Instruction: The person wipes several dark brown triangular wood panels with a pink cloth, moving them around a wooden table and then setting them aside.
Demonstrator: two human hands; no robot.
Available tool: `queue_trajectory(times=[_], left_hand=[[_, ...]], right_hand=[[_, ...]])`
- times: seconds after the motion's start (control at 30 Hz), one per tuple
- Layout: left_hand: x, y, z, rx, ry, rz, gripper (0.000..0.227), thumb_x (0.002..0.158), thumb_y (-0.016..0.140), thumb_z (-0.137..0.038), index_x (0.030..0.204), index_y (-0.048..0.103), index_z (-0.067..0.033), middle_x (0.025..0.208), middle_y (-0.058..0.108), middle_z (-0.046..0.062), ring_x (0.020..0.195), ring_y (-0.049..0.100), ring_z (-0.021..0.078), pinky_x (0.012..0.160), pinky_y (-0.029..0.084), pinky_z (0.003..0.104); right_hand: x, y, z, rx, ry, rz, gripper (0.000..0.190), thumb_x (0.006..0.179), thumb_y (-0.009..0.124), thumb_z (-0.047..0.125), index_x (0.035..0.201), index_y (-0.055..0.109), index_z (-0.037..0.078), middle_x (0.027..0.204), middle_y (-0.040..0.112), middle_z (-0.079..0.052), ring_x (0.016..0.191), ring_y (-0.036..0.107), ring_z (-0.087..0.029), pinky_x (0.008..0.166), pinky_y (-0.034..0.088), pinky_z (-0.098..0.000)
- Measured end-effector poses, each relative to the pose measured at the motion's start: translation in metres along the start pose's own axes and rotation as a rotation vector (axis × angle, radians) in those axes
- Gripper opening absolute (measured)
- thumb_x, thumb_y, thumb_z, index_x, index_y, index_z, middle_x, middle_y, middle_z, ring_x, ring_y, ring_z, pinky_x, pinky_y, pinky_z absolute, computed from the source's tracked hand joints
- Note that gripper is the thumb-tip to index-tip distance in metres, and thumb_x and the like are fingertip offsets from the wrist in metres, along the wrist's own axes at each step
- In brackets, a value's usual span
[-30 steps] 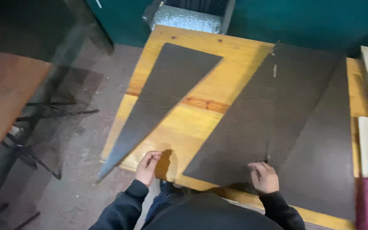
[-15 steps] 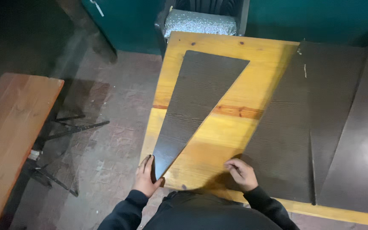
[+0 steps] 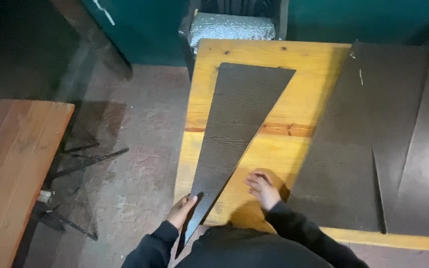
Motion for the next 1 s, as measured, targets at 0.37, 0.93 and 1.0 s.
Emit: queue_trajectory(times=[0.37,0.93,1.0], left_hand=[[0.039,0.000,0.036,0.056,-0.062,-0.202,0.065,0.089,0.050,-0.064,0.130,0.072,-0.0187,0.127,0.076,0.009,0.118,0.069,0.0294,0.097,0.051,0.036],[0.078,0.076,-0.055,0.110,0.094,-0.206,0.081,0.100,0.031,-0.068,0.138,0.064,-0.0051,0.146,0.059,0.020,0.142,0.049,0.0326,0.120,0.033,0.041],[0.090,0.103,-0.077,0.139,0.047,-0.151,0.087,0.103,0.030,-0.076,0.145,0.058,-0.0053,0.152,0.053,0.022,0.149,0.040,0.0335,0.126,0.027,0.045]], right_hand=[[0.046,0.061,-0.062,0.183,0.187,0.050,0.011,0.094,0.067,0.023,0.102,0.059,0.023,0.092,0.064,0.000,0.077,0.065,-0.013,0.067,0.048,-0.0289],[0.035,0.008,0.050,0.210,0.066,-0.136,0.041,0.086,0.068,0.029,0.123,0.053,0.019,0.099,0.049,0.002,0.086,0.051,-0.013,0.067,0.044,-0.0271],[0.053,-0.012,0.070,0.189,0.017,-0.159,0.045,0.086,0.070,0.030,0.125,0.050,0.020,0.097,0.040,0.003,0.087,0.047,-0.014,0.070,0.044,-0.0275]])
Point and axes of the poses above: each hand's wrist, its own x-axis towards the middle knuckle, its own y-axis out of the palm, z = x × y, the point moved 9 cm from there along x, towards the middle knuckle
